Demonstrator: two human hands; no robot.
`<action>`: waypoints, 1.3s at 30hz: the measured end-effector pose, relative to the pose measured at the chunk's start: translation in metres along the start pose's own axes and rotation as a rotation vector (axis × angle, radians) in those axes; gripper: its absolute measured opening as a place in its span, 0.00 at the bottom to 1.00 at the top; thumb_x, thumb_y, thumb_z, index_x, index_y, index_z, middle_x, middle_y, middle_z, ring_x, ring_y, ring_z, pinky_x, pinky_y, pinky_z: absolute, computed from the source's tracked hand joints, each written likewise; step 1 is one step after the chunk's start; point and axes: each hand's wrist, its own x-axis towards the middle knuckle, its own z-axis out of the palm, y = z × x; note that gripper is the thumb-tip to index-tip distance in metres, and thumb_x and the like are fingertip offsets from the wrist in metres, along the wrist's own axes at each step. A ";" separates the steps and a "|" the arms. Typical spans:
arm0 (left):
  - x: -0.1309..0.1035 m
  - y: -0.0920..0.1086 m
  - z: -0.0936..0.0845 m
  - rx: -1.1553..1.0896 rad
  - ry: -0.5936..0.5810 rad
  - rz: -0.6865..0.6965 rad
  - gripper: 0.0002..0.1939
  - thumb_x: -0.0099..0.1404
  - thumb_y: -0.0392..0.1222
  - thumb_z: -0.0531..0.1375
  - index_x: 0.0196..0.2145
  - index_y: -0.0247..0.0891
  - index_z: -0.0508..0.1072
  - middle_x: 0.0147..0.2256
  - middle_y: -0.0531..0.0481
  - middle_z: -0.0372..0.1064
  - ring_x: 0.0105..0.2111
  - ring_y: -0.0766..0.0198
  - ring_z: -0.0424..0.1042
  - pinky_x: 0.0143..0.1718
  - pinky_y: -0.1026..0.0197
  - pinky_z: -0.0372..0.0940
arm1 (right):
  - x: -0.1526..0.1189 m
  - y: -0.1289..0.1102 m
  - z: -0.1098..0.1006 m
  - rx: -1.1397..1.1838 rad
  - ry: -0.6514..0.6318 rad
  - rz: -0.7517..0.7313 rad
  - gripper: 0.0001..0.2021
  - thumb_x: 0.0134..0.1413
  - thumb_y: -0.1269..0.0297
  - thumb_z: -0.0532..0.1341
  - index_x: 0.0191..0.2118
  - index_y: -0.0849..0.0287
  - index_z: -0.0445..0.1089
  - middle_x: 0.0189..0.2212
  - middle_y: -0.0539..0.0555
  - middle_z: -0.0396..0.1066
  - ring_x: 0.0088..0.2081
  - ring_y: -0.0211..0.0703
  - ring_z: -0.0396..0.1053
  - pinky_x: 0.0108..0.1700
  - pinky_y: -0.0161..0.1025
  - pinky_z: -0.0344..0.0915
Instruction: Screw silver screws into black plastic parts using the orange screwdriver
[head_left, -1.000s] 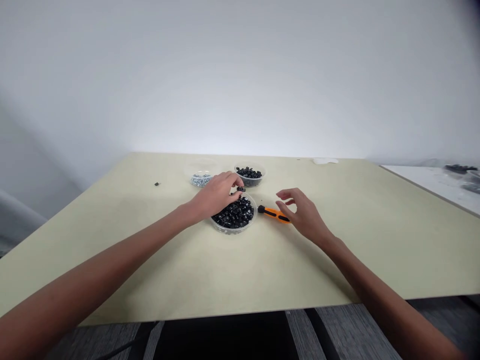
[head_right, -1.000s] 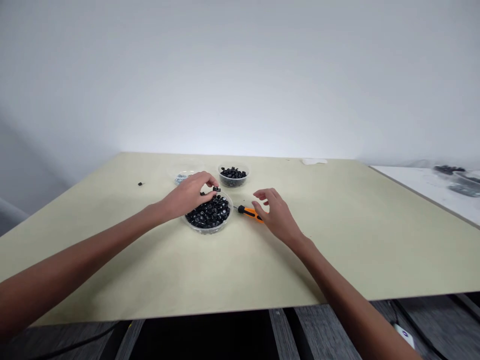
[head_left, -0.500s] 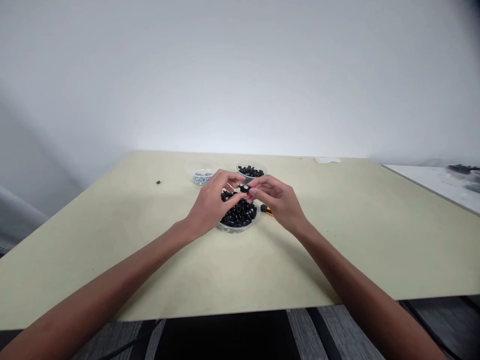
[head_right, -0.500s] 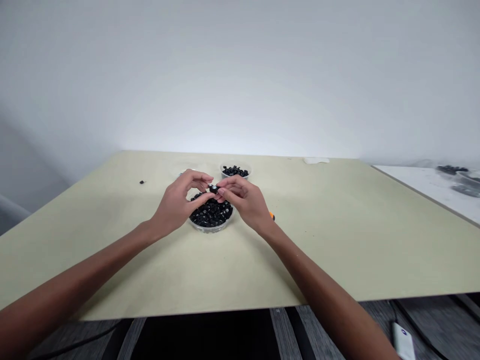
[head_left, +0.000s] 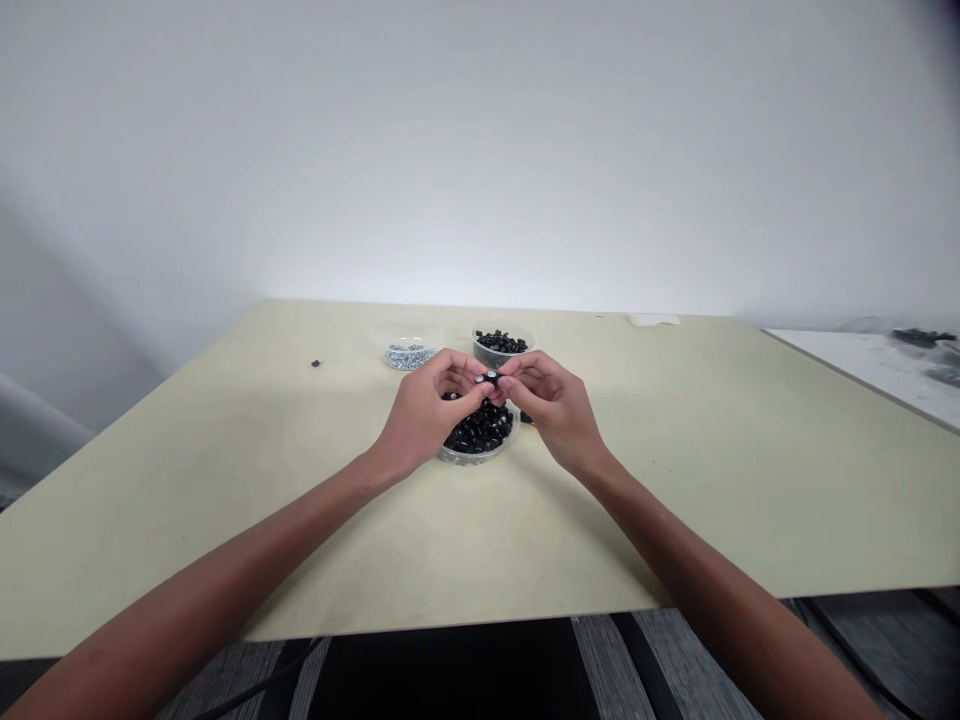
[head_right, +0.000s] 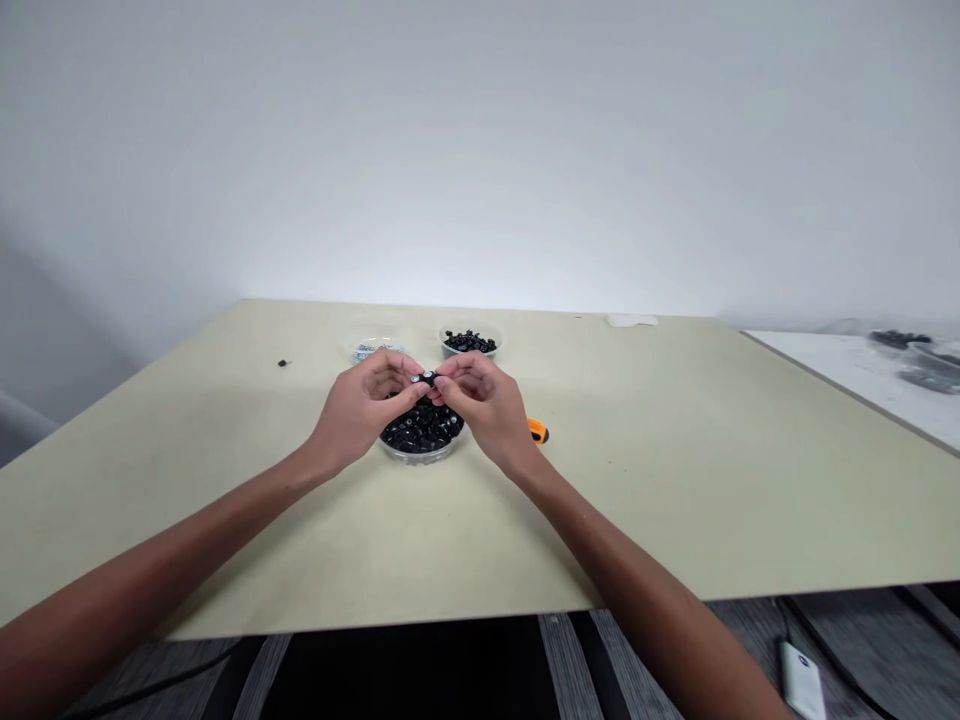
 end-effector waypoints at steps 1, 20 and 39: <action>0.000 0.000 0.001 0.012 0.008 -0.004 0.09 0.63 0.44 0.64 0.39 0.39 0.72 0.36 0.49 0.74 0.37 0.61 0.74 0.41 0.58 0.69 | 0.000 0.000 0.001 0.000 0.014 0.003 0.13 0.55 0.57 0.66 0.38 0.61 0.68 0.30 0.52 0.72 0.34 0.35 0.73 0.42 0.35 0.71; 0.005 -0.002 -0.019 0.125 -0.355 -0.132 0.11 0.63 0.48 0.63 0.40 0.42 0.77 0.36 0.49 0.76 0.37 0.58 0.75 0.37 0.58 0.68 | 0.002 -0.001 -0.003 0.055 0.014 0.052 0.12 0.57 0.57 0.63 0.39 0.61 0.67 0.30 0.52 0.70 0.33 0.35 0.70 0.39 0.34 0.68; 0.012 -0.025 -0.029 0.401 -0.153 0.118 0.07 0.66 0.44 0.62 0.39 0.41 0.74 0.37 0.52 0.73 0.38 0.63 0.71 0.41 0.60 0.65 | 0.003 0.026 -0.011 -0.610 -0.054 -0.207 0.06 0.61 0.62 0.59 0.40 0.57 0.70 0.38 0.52 0.74 0.41 0.40 0.72 0.45 0.40 0.68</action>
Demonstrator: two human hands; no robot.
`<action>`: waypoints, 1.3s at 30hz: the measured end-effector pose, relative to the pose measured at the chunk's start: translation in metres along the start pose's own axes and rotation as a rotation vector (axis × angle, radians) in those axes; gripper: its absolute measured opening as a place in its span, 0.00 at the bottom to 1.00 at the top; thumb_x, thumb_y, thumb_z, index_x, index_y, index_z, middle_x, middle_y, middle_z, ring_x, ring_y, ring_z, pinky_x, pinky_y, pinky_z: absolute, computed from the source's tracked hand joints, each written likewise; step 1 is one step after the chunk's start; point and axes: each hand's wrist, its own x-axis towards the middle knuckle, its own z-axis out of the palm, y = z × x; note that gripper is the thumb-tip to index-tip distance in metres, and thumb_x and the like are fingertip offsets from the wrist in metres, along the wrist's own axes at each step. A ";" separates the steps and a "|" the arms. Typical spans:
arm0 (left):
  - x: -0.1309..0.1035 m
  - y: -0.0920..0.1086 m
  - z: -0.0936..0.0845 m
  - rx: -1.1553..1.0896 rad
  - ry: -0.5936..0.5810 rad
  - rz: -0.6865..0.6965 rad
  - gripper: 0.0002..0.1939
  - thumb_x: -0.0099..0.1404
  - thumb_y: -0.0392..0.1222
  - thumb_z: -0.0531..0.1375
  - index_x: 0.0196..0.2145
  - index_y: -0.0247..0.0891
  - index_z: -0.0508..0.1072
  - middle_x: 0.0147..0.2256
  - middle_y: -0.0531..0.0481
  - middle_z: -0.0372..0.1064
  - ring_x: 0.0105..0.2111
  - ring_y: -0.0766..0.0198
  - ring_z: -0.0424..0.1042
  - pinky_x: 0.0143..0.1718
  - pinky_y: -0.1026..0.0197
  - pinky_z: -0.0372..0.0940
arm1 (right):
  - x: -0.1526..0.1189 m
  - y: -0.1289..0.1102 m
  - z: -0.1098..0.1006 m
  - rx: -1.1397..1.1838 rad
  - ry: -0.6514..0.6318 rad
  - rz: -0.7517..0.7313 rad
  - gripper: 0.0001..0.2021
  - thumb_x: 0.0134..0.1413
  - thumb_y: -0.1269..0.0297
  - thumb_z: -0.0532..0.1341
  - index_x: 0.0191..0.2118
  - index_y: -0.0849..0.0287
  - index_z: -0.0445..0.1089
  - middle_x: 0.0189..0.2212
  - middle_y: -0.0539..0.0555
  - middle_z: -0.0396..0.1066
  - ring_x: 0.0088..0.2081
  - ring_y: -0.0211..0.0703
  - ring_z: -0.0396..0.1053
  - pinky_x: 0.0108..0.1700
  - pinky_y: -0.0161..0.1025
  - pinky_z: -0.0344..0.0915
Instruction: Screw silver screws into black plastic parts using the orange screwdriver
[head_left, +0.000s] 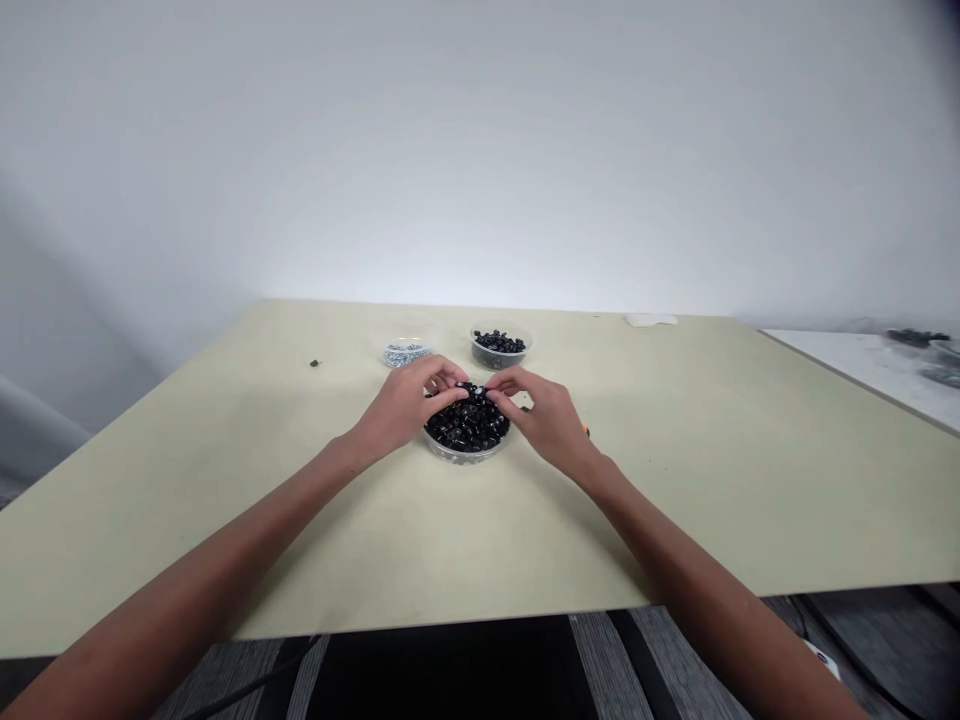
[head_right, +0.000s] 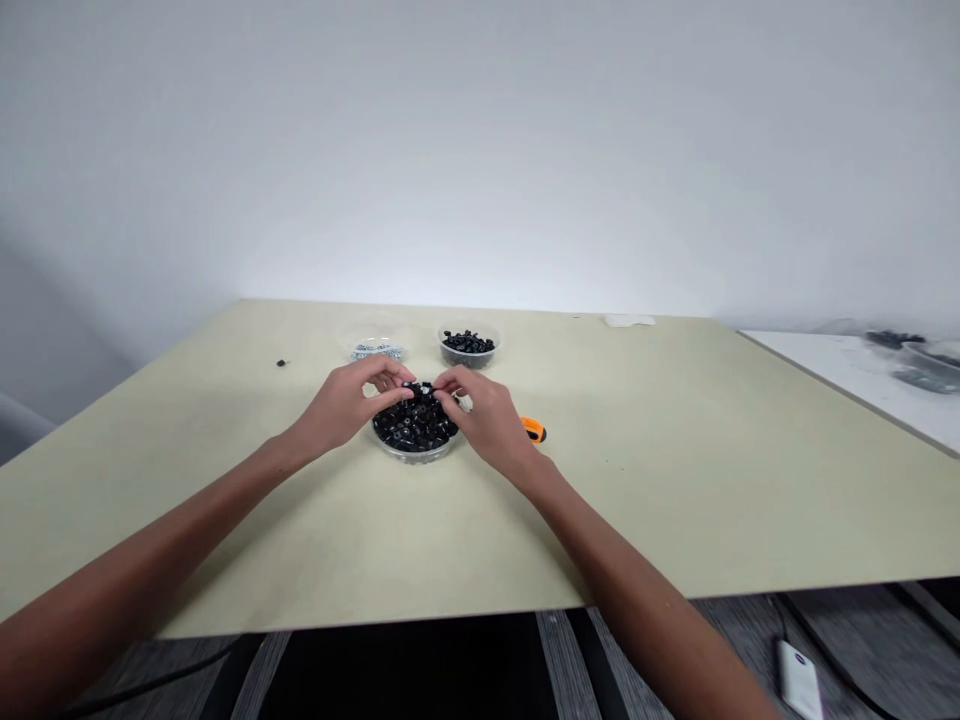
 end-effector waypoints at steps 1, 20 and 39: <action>0.000 -0.003 0.000 0.053 -0.015 0.016 0.07 0.66 0.45 0.62 0.39 0.41 0.75 0.38 0.52 0.72 0.39 0.62 0.70 0.42 0.59 0.64 | -0.001 0.002 0.001 -0.097 -0.040 -0.045 0.06 0.62 0.63 0.58 0.40 0.57 0.71 0.39 0.51 0.74 0.41 0.40 0.71 0.46 0.41 0.67; -0.028 -0.012 0.042 -0.546 0.309 -0.521 0.20 0.72 0.52 0.51 0.56 0.41 0.66 0.59 0.47 0.64 0.61 0.58 0.60 0.63 0.56 0.53 | -0.011 0.005 0.023 0.189 -0.001 0.438 0.25 0.65 0.49 0.51 0.63 0.55 0.60 0.61 0.55 0.61 0.61 0.45 0.62 0.64 0.48 0.59; -0.031 -0.012 0.048 -0.485 0.289 -0.424 0.15 0.70 0.45 0.52 0.52 0.41 0.67 0.55 0.48 0.66 0.59 0.59 0.62 0.59 0.58 0.57 | -0.011 0.011 0.018 0.012 0.076 0.073 0.07 0.63 0.61 0.58 0.37 0.57 0.72 0.44 0.52 0.70 0.48 0.39 0.67 0.53 0.39 0.63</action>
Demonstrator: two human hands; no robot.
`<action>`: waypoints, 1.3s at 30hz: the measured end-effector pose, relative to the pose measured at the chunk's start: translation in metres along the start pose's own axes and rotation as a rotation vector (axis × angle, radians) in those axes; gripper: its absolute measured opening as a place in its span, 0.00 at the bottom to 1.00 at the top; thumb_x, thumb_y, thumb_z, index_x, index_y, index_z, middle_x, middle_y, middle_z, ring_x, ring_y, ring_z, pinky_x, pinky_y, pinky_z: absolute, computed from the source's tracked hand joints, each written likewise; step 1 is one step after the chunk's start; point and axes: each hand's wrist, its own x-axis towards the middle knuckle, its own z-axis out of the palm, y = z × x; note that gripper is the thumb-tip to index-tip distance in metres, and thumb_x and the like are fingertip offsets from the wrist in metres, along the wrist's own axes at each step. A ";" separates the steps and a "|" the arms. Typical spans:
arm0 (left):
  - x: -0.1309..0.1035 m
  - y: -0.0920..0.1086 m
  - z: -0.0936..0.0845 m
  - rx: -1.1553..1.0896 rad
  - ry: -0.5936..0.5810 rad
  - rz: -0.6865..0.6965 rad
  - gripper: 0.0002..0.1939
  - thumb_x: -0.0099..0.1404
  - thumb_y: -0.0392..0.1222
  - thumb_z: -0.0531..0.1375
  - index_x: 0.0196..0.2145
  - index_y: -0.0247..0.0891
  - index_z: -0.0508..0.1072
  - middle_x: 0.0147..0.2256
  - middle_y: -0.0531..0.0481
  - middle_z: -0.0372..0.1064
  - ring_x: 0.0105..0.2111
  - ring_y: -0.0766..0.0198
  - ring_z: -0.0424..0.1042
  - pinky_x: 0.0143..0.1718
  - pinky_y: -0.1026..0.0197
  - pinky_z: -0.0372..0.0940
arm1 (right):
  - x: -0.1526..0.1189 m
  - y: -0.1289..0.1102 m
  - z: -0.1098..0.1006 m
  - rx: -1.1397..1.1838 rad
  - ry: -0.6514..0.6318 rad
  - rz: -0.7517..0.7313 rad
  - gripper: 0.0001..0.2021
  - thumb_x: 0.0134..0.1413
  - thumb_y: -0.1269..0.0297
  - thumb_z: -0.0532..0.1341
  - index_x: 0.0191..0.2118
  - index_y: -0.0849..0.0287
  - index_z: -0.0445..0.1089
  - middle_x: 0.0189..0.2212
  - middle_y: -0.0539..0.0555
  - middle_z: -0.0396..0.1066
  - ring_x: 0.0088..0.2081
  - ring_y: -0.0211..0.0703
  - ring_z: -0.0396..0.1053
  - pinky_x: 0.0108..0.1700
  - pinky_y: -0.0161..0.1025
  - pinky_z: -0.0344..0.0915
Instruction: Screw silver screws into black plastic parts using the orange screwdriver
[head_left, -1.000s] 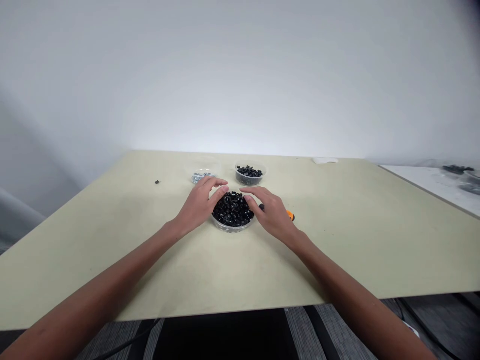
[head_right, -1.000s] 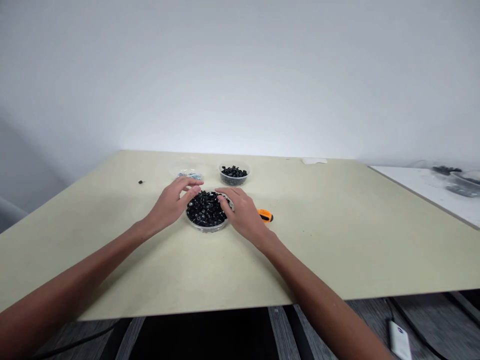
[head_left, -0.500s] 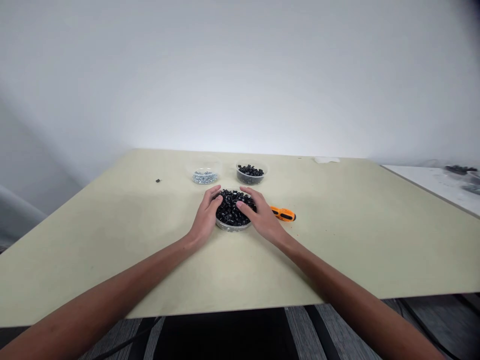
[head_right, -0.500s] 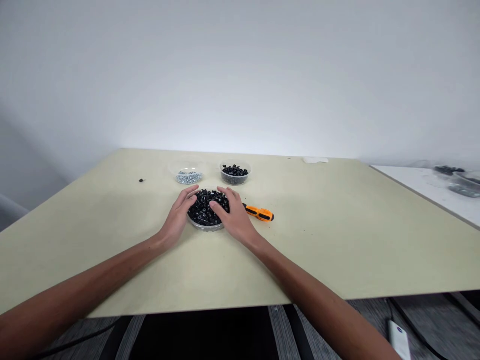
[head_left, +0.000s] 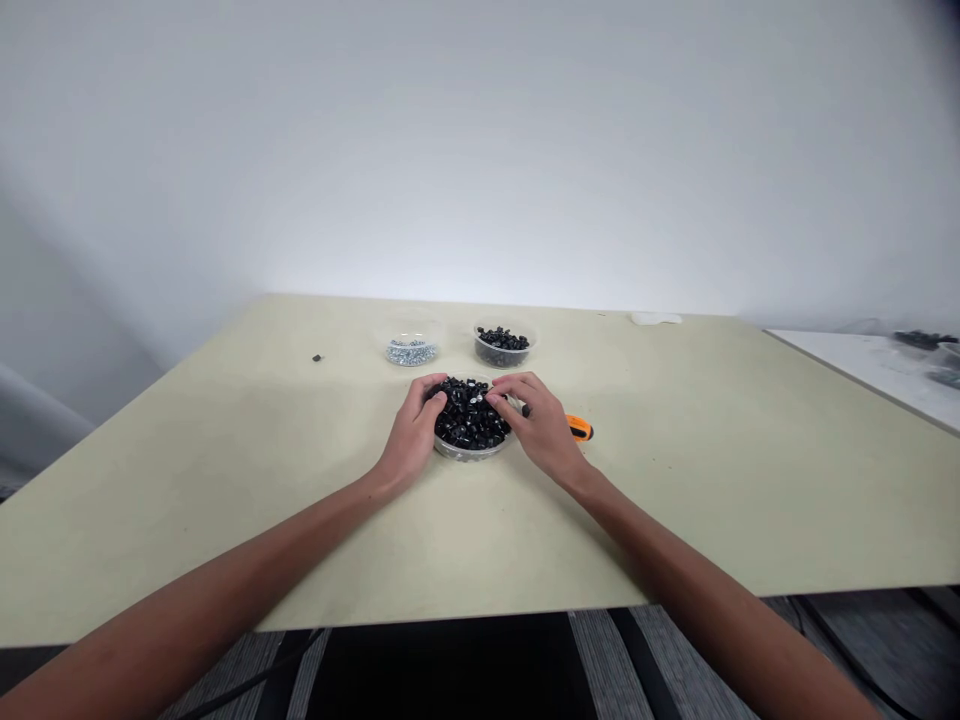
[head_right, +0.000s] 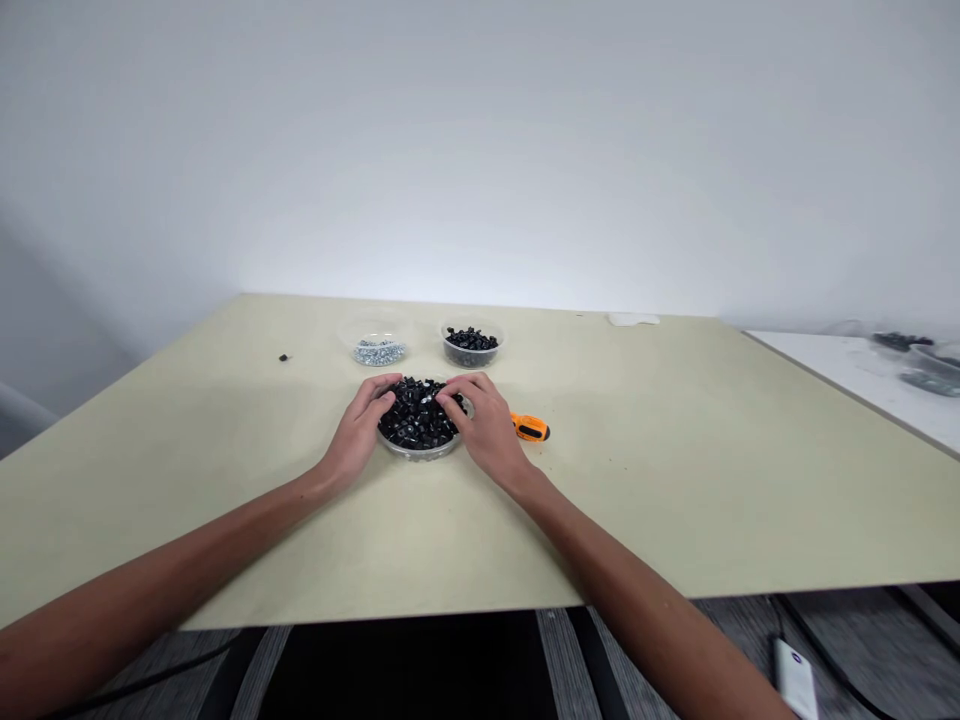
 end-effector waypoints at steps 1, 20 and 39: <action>0.000 0.000 0.000 0.005 0.002 0.000 0.15 0.70 0.45 0.52 0.51 0.41 0.67 0.55 0.48 0.66 0.59 0.59 0.62 0.59 0.57 0.57 | 0.000 0.000 0.000 0.000 0.000 0.000 0.07 0.63 0.61 0.58 0.37 0.57 0.72 0.44 0.52 0.70 0.48 0.39 0.67 0.53 0.39 0.63; 0.000 0.008 -0.009 0.489 -0.106 0.225 0.17 0.68 0.38 0.50 0.53 0.42 0.67 0.65 0.45 0.52 0.67 0.55 0.47 0.66 0.49 0.45 | -0.002 -0.004 0.001 -0.093 -0.090 -0.018 0.14 0.67 0.58 0.52 0.51 0.54 0.70 0.52 0.54 0.67 0.56 0.42 0.64 0.60 0.43 0.61; 0.014 0.028 -0.026 0.790 -0.238 0.526 0.09 0.74 0.43 0.48 0.44 0.43 0.66 0.48 0.47 0.66 0.53 0.57 0.63 0.56 0.51 0.54 | 0.007 -0.006 0.000 -0.133 -0.310 -0.064 0.19 0.66 0.59 0.50 0.59 0.52 0.62 0.56 0.53 0.65 0.58 0.43 0.61 0.60 0.46 0.61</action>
